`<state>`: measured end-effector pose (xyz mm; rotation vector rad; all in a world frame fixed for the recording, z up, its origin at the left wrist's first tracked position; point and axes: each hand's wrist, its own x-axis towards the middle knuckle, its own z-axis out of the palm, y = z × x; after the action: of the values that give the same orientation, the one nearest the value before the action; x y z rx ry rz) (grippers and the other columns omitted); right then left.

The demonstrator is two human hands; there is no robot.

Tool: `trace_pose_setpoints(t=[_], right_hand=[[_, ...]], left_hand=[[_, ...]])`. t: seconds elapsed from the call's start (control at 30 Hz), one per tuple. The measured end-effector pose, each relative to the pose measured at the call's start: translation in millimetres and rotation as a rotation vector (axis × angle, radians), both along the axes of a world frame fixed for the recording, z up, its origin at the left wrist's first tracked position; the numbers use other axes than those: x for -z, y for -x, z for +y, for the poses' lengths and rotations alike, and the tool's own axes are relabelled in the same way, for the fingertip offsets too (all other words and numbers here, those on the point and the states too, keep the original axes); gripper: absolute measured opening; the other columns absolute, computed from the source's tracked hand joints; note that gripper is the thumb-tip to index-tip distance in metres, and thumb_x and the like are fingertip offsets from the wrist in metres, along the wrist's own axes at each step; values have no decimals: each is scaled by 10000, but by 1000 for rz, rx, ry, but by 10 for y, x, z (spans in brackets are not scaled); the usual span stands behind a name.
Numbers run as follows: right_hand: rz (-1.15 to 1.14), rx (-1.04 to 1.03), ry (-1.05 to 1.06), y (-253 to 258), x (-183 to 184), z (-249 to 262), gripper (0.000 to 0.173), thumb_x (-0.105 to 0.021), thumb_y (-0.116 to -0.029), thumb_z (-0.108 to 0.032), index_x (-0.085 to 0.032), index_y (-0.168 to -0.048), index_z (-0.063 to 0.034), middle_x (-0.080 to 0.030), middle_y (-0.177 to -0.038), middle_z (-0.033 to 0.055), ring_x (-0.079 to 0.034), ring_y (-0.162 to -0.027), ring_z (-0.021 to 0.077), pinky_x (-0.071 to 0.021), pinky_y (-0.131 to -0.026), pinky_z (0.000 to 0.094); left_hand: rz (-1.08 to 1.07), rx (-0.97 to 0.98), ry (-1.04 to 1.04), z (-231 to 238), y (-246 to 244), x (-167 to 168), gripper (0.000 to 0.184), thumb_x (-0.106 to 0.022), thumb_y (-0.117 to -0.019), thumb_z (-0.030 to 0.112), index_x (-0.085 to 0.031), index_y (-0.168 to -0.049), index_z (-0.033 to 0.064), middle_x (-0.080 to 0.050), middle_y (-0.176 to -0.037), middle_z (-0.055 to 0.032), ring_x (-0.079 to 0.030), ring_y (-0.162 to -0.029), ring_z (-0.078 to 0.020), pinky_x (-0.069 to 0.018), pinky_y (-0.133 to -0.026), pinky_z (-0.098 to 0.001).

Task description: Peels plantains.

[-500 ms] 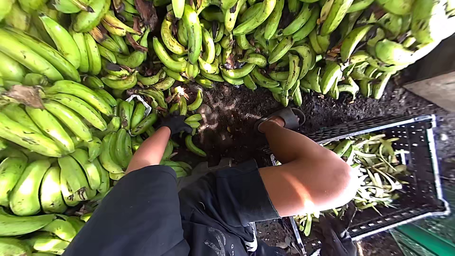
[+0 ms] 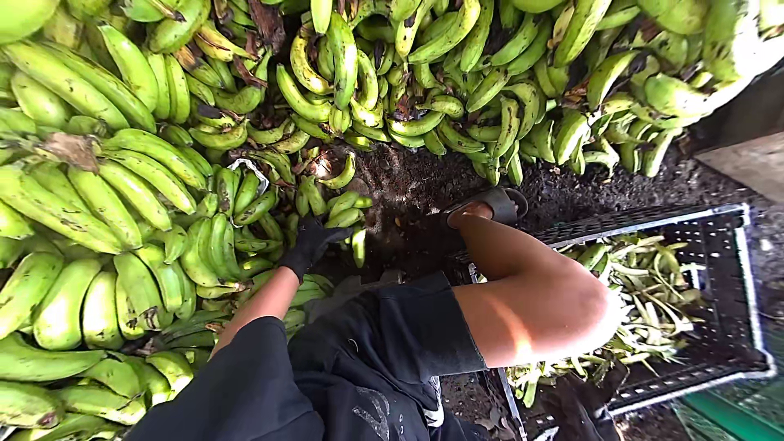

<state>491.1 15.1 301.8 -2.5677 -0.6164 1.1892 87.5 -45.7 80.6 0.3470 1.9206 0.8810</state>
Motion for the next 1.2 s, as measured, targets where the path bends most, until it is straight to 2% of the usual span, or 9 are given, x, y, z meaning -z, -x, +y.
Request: trace_pose_setpoints(t=[0.2,0.43,0.6,0.7,0.83,0.93,1.0,1.1,1.2], right_hand=[[168,-181,-382,-1032,777,-484,330,-589,-1024,-139,-529,-1317,0,-665,-890,-14,-659,-672,46,-595,-618,240],[103,-117,-430,-1027,692,-571,276,-600,-1012,-114,-562,-1269,-24,-690,-909,-47,-658,-654,27,-600,-610,230],[45,-142,-388,-1048,686,-542,262,-607,-1018,-165,-566,-1248,-48,-685,-884,-57,-665,-658,35,-606,-624,245],[63,-112,-386,-1070,715,-524,259,-603,-1024,-144,-575,-1262,-48,-692,-863,-58,-663,-639,35,-605,-603,240],[222,-192,-635,-1249,825,-605,236,-579,-1013,-50,-567,-1209,80,-711,-875,21,-684,-664,68,-608,-596,251],[51,-82,-376,-981,605,-391,137,-537,-1028,-93,-600,-1140,-42,-666,-787,-75,-640,-612,24,-587,-606,232],[68,-120,-373,-1085,743,-395,207,-561,-1032,-123,-576,-1224,-47,-665,-828,-81,-632,-615,10,-583,-586,215],[71,-146,-336,-1108,844,-415,295,-593,-1022,-146,-563,-1287,-22,-672,-874,-51,-640,-627,22,-590,-593,224],[69,-138,-318,-1089,808,-437,317,-603,-1017,-141,-564,-1309,-24,-691,-931,-42,-656,-659,31,-599,-616,233]], left_hand=[[-204,112,-383,757,-603,-495,522,-812,-808,54,-604,-1282,-16,-695,-1131,-121,-683,-992,-140,-585,-891,-323],[-263,515,-843,2260,-1738,-1677,645,-904,-719,84,-631,-1290,-41,-607,-1297,-214,-627,-1124,-209,-538,-954,-323],[-287,1046,-976,2640,-2559,-2086,484,-888,-782,241,-702,-1165,12,-711,-1047,-126,-664,-979,-185,-542,-867,-348],[-121,1323,-901,2637,-2656,-1987,628,-749,-916,408,-579,-1436,101,-650,-1332,-109,-580,-1248,-208,-451,-1052,-361],[176,786,-898,2358,-2037,-1217,539,-695,-965,353,-611,-1384,25,-619,-1377,-167,-563,-1310,-257,-451,-1117,-404],[643,582,-200,1707,-1167,-168,864,-664,-859,678,-411,-1567,252,-364,-1593,-207,-380,-1450,-391,-411,-1108,-578],[666,551,199,1177,-616,523,1036,-753,-770,685,-296,-1612,292,-112,-1661,-294,-232,-1470,-554,-323,-1084,-736],[659,469,513,578,-157,1267,1112,-803,-771,554,-188,-1639,230,-96,-1641,-336,-269,-1429,-601,-372,-1023,-779],[546,483,707,603,-202,1281,1091,-681,-873,600,-36,-1654,195,-109,-1643,-336,-204,-1470,-578,-298,-1092,-752]])
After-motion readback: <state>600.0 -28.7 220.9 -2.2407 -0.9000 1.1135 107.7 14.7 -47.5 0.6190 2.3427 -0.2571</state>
